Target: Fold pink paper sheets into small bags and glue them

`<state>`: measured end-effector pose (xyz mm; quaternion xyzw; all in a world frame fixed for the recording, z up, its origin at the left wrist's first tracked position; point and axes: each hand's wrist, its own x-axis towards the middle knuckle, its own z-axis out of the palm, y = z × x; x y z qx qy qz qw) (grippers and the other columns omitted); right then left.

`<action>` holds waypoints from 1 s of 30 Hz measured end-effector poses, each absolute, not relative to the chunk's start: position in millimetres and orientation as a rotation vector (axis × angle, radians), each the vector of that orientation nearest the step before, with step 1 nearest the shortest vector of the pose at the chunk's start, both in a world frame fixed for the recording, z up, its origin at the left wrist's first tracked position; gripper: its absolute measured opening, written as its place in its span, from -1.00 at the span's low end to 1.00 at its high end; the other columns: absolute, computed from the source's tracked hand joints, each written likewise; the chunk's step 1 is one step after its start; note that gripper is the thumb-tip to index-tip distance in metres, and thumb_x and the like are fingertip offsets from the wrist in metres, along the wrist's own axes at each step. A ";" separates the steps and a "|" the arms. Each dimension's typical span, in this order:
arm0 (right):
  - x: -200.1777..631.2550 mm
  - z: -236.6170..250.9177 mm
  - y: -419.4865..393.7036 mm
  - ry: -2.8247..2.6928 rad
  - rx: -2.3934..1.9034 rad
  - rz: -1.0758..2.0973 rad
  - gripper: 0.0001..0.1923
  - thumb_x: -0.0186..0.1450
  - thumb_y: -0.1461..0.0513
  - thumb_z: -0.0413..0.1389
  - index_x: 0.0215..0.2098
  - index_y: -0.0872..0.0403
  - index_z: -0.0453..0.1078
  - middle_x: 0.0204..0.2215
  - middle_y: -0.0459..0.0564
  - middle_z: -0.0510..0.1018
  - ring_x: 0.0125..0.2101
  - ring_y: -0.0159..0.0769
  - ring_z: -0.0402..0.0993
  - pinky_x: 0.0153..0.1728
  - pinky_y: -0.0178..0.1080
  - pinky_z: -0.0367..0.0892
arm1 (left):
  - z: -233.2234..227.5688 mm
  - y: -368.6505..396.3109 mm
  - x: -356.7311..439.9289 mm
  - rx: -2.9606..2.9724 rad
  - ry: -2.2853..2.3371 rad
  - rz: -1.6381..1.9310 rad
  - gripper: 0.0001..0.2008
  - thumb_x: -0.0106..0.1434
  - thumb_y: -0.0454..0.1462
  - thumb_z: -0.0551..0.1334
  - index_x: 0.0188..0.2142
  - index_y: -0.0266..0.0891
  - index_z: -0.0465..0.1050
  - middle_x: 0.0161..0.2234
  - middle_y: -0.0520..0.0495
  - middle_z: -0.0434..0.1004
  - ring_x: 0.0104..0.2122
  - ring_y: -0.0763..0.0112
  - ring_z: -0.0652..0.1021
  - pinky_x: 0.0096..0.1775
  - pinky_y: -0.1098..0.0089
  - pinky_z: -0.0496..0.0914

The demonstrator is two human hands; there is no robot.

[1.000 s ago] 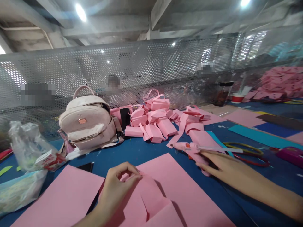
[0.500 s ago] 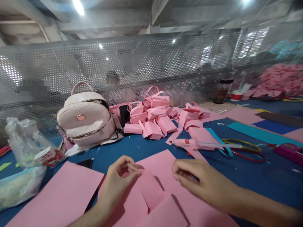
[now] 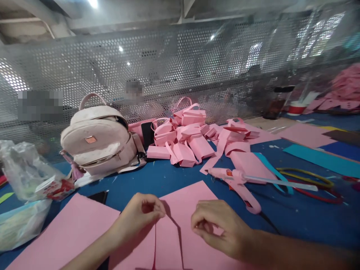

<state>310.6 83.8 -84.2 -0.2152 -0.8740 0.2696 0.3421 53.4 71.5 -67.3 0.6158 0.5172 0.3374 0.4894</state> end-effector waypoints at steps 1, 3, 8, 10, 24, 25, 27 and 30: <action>311.3 -83.6 83.5 -2.286 -0.553 0.690 -0.84 0.42 0.22 0.06 -0.34 0.06 0.36 -0.53 -0.16 0.39 -0.52 -0.42 0.31 -0.44 -0.34 0.18 | -68.5 72.1 54.4 1.542 1.247 0.783 -0.88 0.08 -0.40 0.26 -0.52 -0.26 0.56 -0.50 0.00 0.59 -0.45 0.41 0.50 -0.34 0.46 0.33; 312.6 -81.5 82.2 -2.310 -0.543 0.678 -0.84 0.43 0.23 0.05 -0.33 0.06 0.35 -0.53 -0.15 0.40 -0.51 -0.41 0.31 -0.42 -0.33 0.18 | -70.6 72.0 57.6 1.633 1.243 0.753 -0.84 0.10 -0.44 0.22 -0.49 -0.24 0.57 -0.46 -0.01 0.62 -0.41 0.39 0.53 -0.30 0.45 0.35; 314.7 -76.7 77.1 -2.315 -0.520 0.662 -0.85 0.41 0.26 0.04 -0.34 0.06 0.34 -0.53 -0.15 0.42 -0.51 -0.42 0.31 -0.42 -0.32 0.17 | -70.6 68.1 64.0 1.847 1.303 0.749 -0.83 0.17 -0.44 0.25 -0.46 -0.19 0.56 -0.40 0.00 0.63 -0.35 0.35 0.57 -0.25 0.43 0.37; 315.0 -75.2 75.5 -2.314 -0.492 0.634 -0.85 0.40 0.29 0.02 -0.35 0.06 0.34 -0.53 -0.15 0.42 -0.51 -0.42 0.30 -0.43 -0.33 0.17 | -71.3 67.0 62.5 1.995 1.316 0.708 -0.82 0.20 -0.45 0.29 -0.46 -0.17 0.55 -0.39 0.03 0.62 -0.33 0.37 0.56 -0.22 0.42 0.35; 313.0 -84.6 77.5 -2.508 -0.452 0.427 -0.69 0.51 0.18 -0.07 -0.34 0.03 0.38 -0.55 -0.17 0.52 -0.49 -0.37 0.34 -0.40 -0.26 0.21 | -82.5 59.3 29.5 2.782 0.892 0.616 -0.62 0.56 -0.27 -0.12 0.07 -0.16 0.45 -0.08 -0.12 0.63 -0.10 0.36 0.58 0.16 0.27 0.19; 313.4 -84.1 77.9 -2.506 -0.454 0.431 -0.69 0.52 0.17 -0.08 -0.33 0.03 0.39 -0.53 -0.16 0.55 -0.46 -0.36 0.37 -0.36 -0.26 0.24 | -84.6 59.2 29.4 2.779 0.913 0.636 -0.59 0.56 -0.24 -0.15 0.08 -0.15 0.45 -0.09 -0.13 0.63 -0.10 0.35 0.57 0.18 0.25 0.16; 315.2 -81.7 78.1 -2.523 -0.457 0.452 -0.71 0.53 0.18 -0.07 -0.30 0.03 0.40 -0.48 -0.13 0.60 -0.41 -0.35 0.44 -0.27 -0.27 0.30 | -89.6 58.8 29.7 2.794 0.960 0.657 -0.56 0.56 -0.21 -0.18 0.09 -0.14 0.44 -0.10 -0.13 0.63 -0.08 0.33 0.56 0.22 0.22 0.12; 318.7 -76.8 77.4 -2.574 -0.470 0.509 -0.81 0.50 0.21 -0.02 -0.22 0.02 0.41 -0.40 -0.10 0.65 -0.34 -0.32 0.49 -0.17 -0.26 0.36 | -95.9 58.2 29.4 2.856 0.996 0.651 -0.51 0.56 -0.16 -0.21 0.13 -0.13 0.44 -0.10 -0.14 0.65 -0.04 0.29 0.55 0.25 0.18 0.12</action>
